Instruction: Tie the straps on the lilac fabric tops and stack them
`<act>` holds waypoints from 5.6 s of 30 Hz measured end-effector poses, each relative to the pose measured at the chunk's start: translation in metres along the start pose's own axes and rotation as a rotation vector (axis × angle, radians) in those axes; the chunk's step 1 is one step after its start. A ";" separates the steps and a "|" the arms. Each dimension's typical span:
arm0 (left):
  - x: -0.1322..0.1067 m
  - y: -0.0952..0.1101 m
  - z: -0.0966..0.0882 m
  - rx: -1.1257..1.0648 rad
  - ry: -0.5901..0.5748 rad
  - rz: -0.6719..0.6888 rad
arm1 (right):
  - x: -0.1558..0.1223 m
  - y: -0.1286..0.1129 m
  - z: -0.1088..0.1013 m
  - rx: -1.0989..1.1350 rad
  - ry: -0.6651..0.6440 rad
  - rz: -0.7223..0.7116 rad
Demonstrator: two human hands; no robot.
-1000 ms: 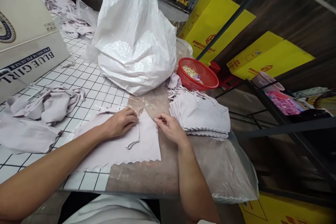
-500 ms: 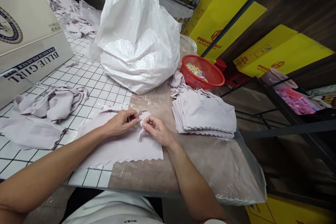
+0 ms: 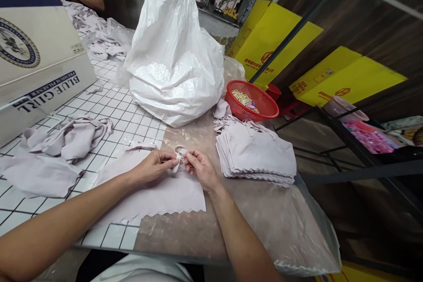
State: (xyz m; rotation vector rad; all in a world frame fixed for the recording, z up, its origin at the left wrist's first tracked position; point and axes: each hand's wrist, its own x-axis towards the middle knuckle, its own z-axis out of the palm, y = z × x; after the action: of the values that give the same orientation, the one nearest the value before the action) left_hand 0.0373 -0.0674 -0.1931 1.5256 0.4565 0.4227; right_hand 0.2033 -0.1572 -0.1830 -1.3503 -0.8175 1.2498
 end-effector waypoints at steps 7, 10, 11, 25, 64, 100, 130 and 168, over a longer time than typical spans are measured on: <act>-0.001 0.008 0.004 -0.206 0.171 -0.032 | 0.001 0.007 0.008 -0.075 -0.140 -0.080; -0.001 0.007 0.005 -0.273 0.161 -0.091 | 0.002 0.010 0.011 -0.097 -0.165 -0.114; -0.001 0.006 0.005 -0.285 0.170 -0.125 | 0.002 0.010 0.011 -0.119 -0.184 -0.093; 0.003 0.006 -0.008 -0.560 0.134 -0.128 | -0.001 0.008 0.010 -0.255 -0.236 0.019; -0.007 0.001 -0.008 0.792 0.080 0.149 | 0.006 0.018 0.001 -0.490 -0.145 -0.198; 0.052 0.024 0.021 0.808 0.145 0.054 | -0.009 -0.095 -0.015 -0.043 0.265 -0.340; 0.065 0.009 0.030 1.012 0.198 0.048 | -0.080 -0.056 -0.062 -0.154 -0.279 -0.024; 0.023 0.036 0.013 0.219 0.225 -0.115 | 0.025 -0.008 -0.008 -0.065 0.109 -0.277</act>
State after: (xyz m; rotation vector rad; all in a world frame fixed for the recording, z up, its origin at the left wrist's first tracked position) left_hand 0.0645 -0.0658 -0.1576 1.6594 0.7841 0.4682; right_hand 0.2180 -0.1344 -0.1823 -1.2945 -0.9391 0.9331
